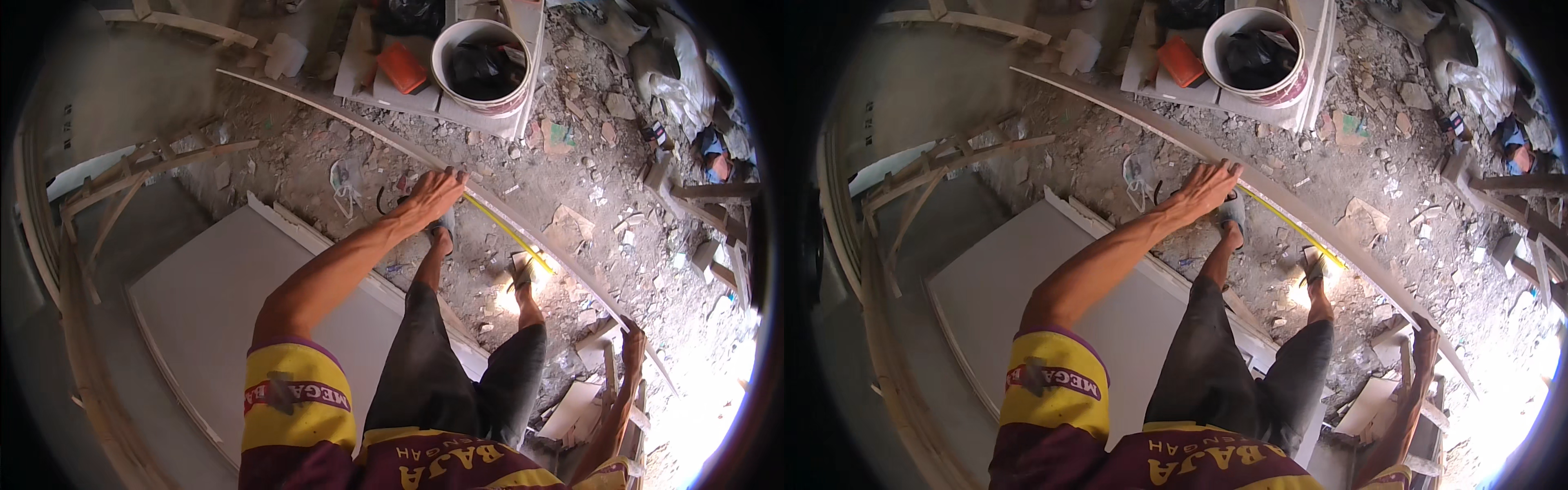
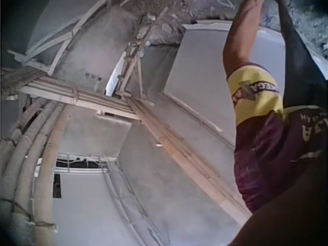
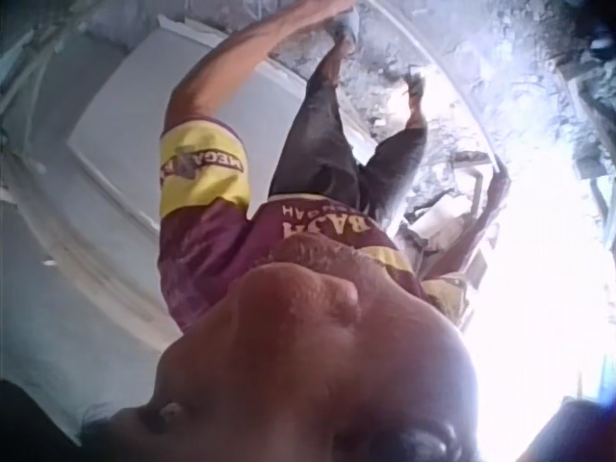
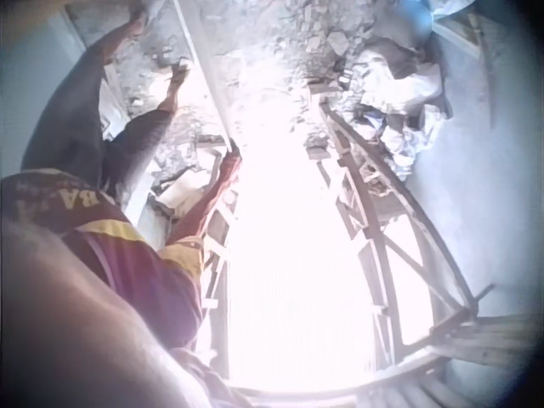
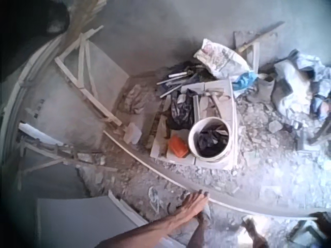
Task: The person measures a drywall sheet using a tape measure and then makes cuts along the sheet with a utility knife.
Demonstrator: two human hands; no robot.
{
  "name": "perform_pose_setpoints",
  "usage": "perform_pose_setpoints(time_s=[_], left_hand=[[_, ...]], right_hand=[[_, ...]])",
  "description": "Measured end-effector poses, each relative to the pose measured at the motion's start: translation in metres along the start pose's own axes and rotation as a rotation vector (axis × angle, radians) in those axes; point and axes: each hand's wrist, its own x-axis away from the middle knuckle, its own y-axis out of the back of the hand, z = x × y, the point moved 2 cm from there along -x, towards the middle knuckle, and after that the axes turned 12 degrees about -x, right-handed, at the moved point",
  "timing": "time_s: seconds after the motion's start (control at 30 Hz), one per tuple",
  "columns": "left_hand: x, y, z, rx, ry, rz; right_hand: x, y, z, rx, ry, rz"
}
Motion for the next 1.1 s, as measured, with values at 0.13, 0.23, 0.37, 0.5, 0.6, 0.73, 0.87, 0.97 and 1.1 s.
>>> perform_pose_setpoints(time_s=[0.13,0.23,0.37,0.5,0.6,0.73,0.87,0.97,1.1], left_hand=[[-0.006,-0.005,0.012,-0.105,-0.128,-0.113],[-0.016,0.003,0.014,-0.13,-0.136,0.01],[-0.013,0.017,0.02,0.045,-0.13,0.055],[-0.013,0.013,0.028,0.1,-0.128,-0.053],[-0.013,0.018,0.016,0.167,-0.097,-0.087],[-0.004,-0.015,0.033,0.113,-0.174,-0.159],[0.012,-0.012,0.023,0.08,-0.124,-0.063],[0.018,-0.014,0.022,0.078,-0.087,-0.005],[0.044,-0.031,0.036,0.06,-0.031,-0.015]], right_hand=[[-0.003,-0.004,-0.012,-0.024,0.025,-0.015],[-0.002,-0.006,-0.023,-0.039,0.028,-0.02],[-0.001,-0.01,-0.033,-0.05,0.025,-0.021],[-0.001,-0.016,-0.039,-0.07,0.021,-0.011],[0.005,-0.009,-0.049,-0.082,-0.002,-0.024],[0.001,-0.022,-0.042,-0.098,0.006,-0.007],[0.017,-0.028,-0.036,0.003,0.036,-0.016],[0.027,-0.032,-0.039,0.017,0.101,-0.029],[0.036,-0.047,-0.026,0.052,0.121,-0.036]])
